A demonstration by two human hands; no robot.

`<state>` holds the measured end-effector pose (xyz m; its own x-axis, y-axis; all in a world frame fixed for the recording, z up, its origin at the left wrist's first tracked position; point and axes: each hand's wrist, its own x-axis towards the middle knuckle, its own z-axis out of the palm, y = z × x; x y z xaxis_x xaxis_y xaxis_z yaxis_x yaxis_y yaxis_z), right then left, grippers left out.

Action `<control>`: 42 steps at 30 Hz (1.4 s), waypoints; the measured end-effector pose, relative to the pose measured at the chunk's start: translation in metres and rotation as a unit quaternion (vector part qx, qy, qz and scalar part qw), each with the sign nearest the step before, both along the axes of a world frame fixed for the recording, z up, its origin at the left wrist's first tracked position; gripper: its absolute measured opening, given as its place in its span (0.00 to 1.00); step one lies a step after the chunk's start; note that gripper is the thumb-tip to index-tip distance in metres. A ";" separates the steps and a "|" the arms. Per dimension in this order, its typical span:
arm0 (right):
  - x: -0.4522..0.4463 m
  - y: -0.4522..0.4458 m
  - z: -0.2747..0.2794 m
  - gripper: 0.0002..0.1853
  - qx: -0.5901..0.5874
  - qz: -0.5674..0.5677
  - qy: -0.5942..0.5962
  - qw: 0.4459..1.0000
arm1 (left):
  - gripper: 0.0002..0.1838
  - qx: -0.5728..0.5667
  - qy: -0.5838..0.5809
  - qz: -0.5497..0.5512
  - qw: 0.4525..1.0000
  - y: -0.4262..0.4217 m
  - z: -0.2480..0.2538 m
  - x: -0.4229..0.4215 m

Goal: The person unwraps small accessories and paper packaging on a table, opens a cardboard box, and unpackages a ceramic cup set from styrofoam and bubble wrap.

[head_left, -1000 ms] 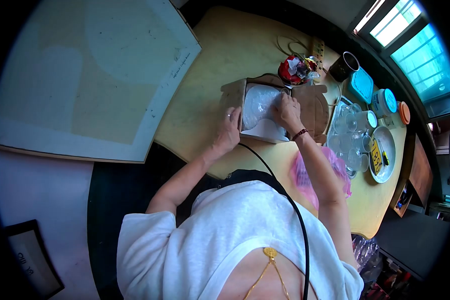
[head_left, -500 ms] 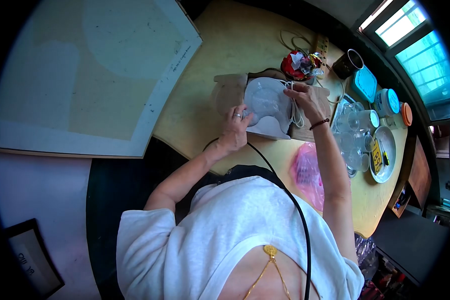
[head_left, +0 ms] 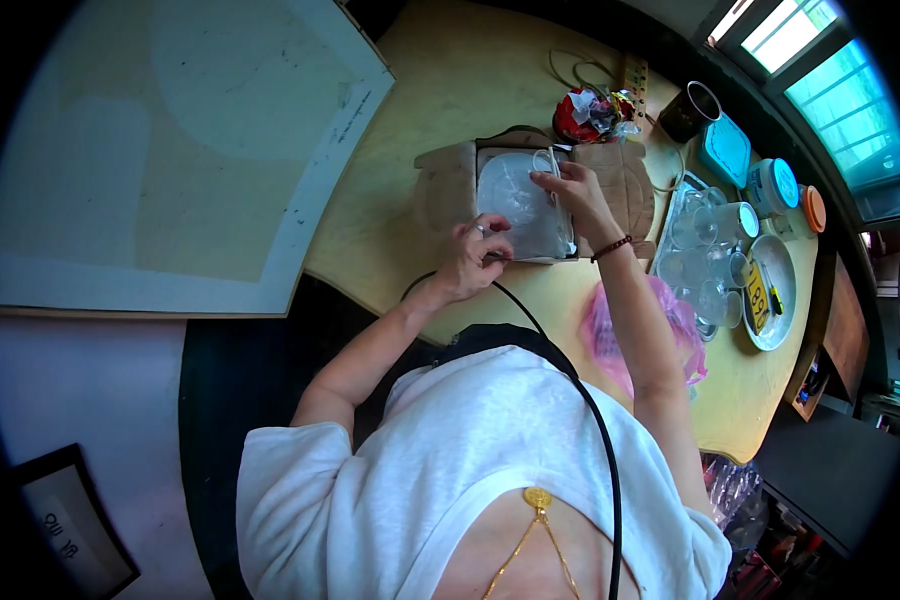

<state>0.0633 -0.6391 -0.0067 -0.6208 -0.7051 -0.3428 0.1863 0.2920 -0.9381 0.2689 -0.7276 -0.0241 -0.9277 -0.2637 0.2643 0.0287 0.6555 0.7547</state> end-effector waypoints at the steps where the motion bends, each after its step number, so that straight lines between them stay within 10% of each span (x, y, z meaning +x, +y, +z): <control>1: 0.000 -0.003 -0.001 0.24 -0.002 0.001 0.000 1.000 | 0.06 0.007 0.006 -0.001 1.000 0.000 -0.001 0.000; 5: 0.010 -0.010 -0.015 0.28 0.083 0.007 0.265 0.961 | 0.06 0.016 0.031 -0.001 0.999 0.001 -0.006 0.000; 8: 0.019 -0.010 -0.017 0.33 0.156 -0.053 0.562 0.811 | 0.06 0.020 0.013 -0.007 1.000 0.003 -0.005 0.003; 14: -0.006 -0.014 0.003 0.30 0.236 0.023 0.279 0.931 | 0.07 0.001 0.064 0.007 0.998 0.006 -0.014 0.003; 16: -0.006 -0.007 0.014 0.20 0.045 0.058 0.015 0.997 | 0.07 0.034 0.084 0.019 0.996 0.010 -0.015 0.002; 23: -0.027 0.025 0.059 0.20 -0.227 -0.103 -0.287 0.925 | 0.08 -0.010 0.128 0.031 0.991 0.006 0.002 0.011; 36: -0.065 0.083 0.046 0.19 -0.360 -0.234 -0.274 0.861 | 0.06 0.052 0.015 -0.094 0.994 -0.012 -0.007 -0.019; 42: -0.069 0.092 0.037 0.20 -0.354 -0.248 -0.267 0.861 | 0.06 -0.200 0.010 -0.067 0.977 -0.025 -0.022 -0.032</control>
<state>-0.0059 -0.5470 0.0299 -0.7929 -0.5482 -0.2660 0.5836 -0.5578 -0.5902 0.2373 -0.7525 -0.0459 -0.9405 -0.0122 0.3396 0.1465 0.8872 0.4376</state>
